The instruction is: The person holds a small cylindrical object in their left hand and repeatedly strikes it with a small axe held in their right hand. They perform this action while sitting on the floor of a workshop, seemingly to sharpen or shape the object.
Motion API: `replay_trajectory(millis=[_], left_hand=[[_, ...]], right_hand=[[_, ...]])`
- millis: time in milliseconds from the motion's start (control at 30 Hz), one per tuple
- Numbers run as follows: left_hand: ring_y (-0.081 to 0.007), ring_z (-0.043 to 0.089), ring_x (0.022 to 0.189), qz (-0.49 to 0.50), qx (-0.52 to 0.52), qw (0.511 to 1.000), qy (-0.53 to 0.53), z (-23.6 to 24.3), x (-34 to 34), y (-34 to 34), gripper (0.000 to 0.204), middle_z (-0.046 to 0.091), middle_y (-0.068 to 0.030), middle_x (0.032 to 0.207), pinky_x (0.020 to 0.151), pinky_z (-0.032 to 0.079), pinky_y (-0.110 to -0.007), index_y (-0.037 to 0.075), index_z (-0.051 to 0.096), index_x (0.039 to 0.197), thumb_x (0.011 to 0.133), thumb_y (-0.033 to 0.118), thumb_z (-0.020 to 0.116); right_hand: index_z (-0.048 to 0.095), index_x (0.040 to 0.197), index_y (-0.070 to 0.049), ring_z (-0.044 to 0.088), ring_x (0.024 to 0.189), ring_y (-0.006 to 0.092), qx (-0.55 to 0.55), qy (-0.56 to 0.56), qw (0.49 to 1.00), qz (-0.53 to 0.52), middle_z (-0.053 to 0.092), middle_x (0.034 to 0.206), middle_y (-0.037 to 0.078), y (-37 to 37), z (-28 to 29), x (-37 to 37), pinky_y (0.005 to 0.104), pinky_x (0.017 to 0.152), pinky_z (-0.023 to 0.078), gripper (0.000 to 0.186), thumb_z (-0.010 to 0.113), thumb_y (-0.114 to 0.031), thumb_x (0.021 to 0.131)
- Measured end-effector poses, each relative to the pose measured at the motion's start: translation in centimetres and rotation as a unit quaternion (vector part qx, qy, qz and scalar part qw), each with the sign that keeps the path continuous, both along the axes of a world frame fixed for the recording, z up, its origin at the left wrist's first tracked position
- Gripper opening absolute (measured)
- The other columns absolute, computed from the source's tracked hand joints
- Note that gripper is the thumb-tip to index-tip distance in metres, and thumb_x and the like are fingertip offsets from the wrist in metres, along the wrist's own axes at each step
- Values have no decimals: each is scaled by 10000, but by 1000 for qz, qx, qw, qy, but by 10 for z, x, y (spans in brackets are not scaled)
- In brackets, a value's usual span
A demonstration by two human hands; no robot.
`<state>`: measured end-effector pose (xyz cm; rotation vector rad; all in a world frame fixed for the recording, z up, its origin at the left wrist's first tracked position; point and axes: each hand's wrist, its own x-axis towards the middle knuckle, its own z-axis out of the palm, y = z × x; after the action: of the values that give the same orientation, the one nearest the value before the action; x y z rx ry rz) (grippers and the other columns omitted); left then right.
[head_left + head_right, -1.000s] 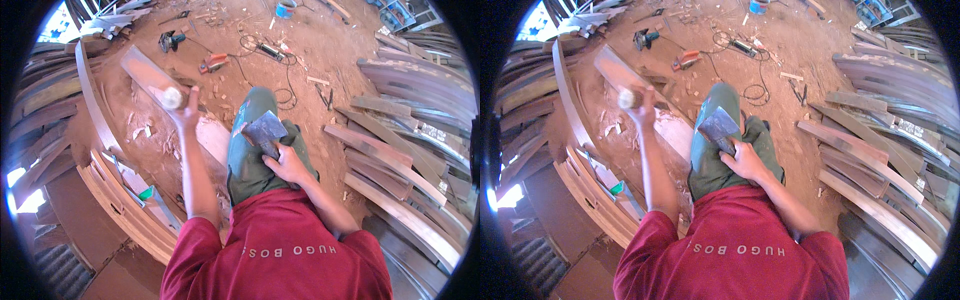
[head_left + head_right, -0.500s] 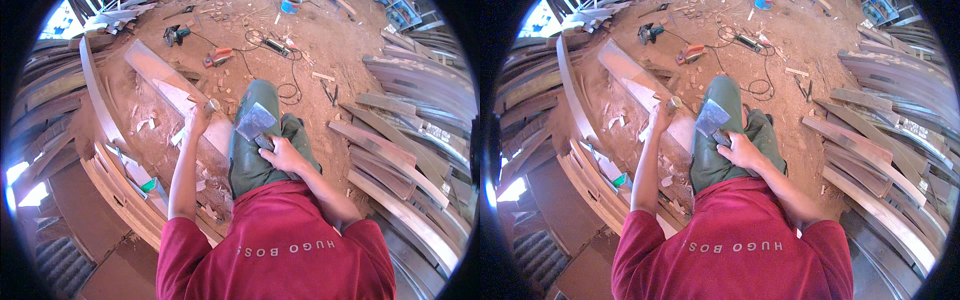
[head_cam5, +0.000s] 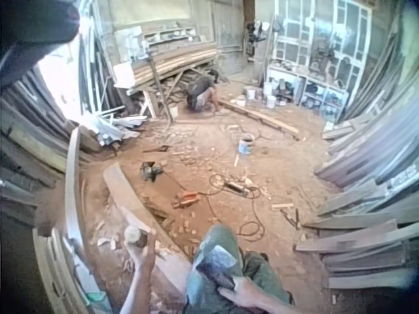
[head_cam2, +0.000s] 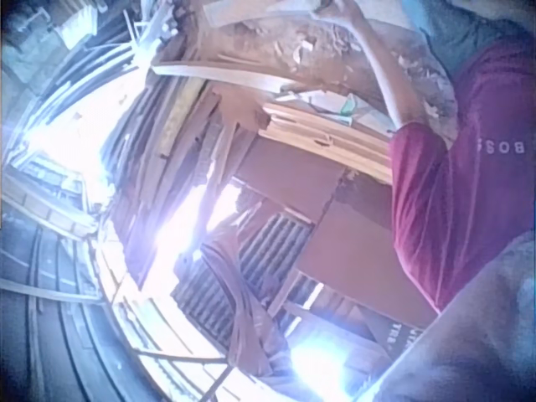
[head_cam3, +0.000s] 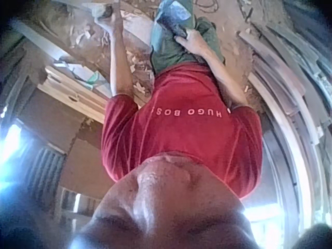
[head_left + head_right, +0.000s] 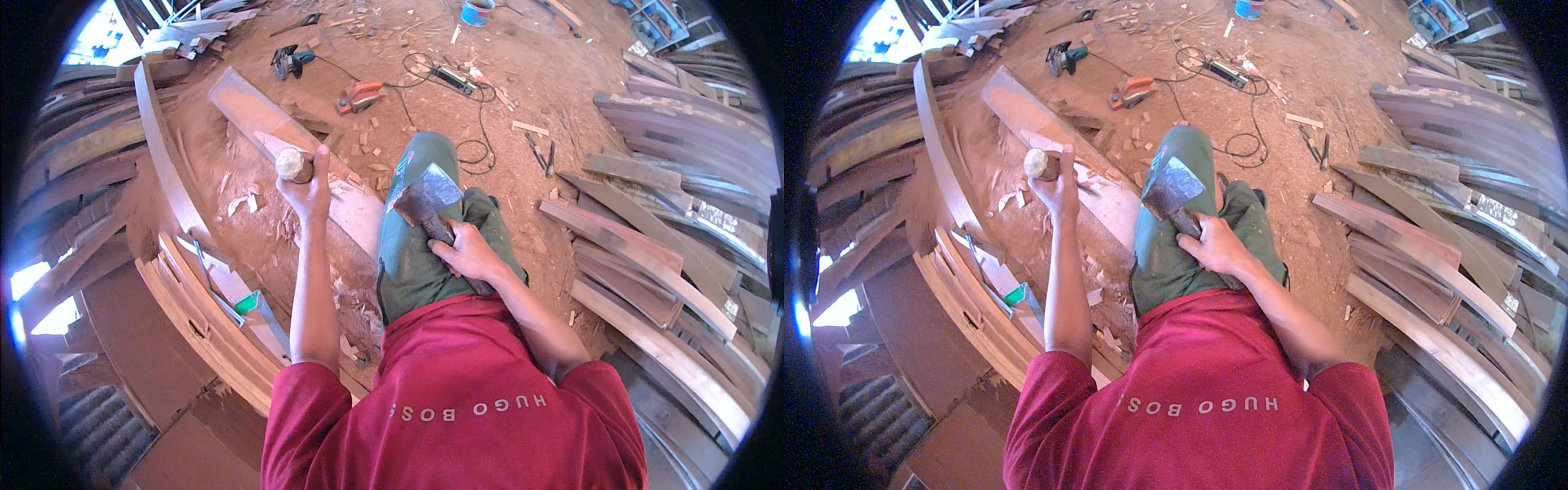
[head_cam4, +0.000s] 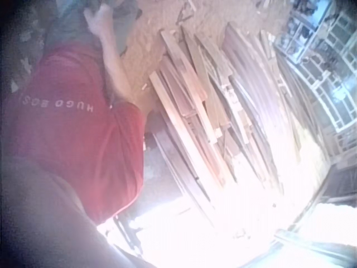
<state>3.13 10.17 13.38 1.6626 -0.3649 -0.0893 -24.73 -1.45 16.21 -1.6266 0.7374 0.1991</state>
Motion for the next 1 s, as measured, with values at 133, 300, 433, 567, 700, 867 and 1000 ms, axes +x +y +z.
replay_trajectory(millis=[133,300,433,567,700,867,1000], left_hand=[[-68,485,512,-61,-82,990,-98,-20,-4,-8,150,552,-6,654,469,380,-233,65,551,787,862,31,677],[-86,491,549,-35,-61,977,-199,-30,-8,-8,107,536,-8,654,515,399,-233,54,550,790,828,41,649],[-144,519,587,-5,-14,985,-172,-27,-7,-12,156,530,-36,628,542,431,-299,39,542,684,787,30,659],[-116,507,561,70,-109,989,-77,-49,4,-13,108,527,-23,626,501,406,-260,42,547,747,801,22,639],[-93,523,580,55,-276,955,97,-14,8,-15,78,553,-35,652,500,412,-224,30,555,829,829,47,631],[-135,555,581,124,69,976,-166,-10,15,-10,90,632,-42,725,546,469,-303,10,628,810,869,78,639],[-310,675,772,-112,341,933,-36,-9,5,-16,235,694,-180,832,743,526,-402,-42,676,943,770,109,729]], right_hand=[[552,1220,58,598,492,204,-6,-11,1000,-15,640,677,157,2,-3,-2,359,519,491,460,650,-212,860],[539,1212,53,575,472,177,12,-4,1000,-14,601,625,109,4,3,-4,336,486,471,433,640,-201,877],[505,1262,47,538,438,124,17,-17,1000,-16,560,576,43,4,-4,-6,295,430,437,435,622,-173,906],[494,1275,47,538,438,122,4,-28,1000,2,559,573,43,4,-1,-4,297,431,437,442,617,-163,906],[492,1259,58,537,431,120,13,-20,1000,-1,559,572,46,3,-3,-5,292,417,431,429,612,-158,908],[489,1218,66,530,418,119,33,-24,999,-10,550,568,41,3,-3,-4,287,398,421,397,608,-163,915],[520,1230,55,557,438,157,46,-12,999,-21,566,563,80,-1,-5,-4,335,428,449,428,622,-197,898]])
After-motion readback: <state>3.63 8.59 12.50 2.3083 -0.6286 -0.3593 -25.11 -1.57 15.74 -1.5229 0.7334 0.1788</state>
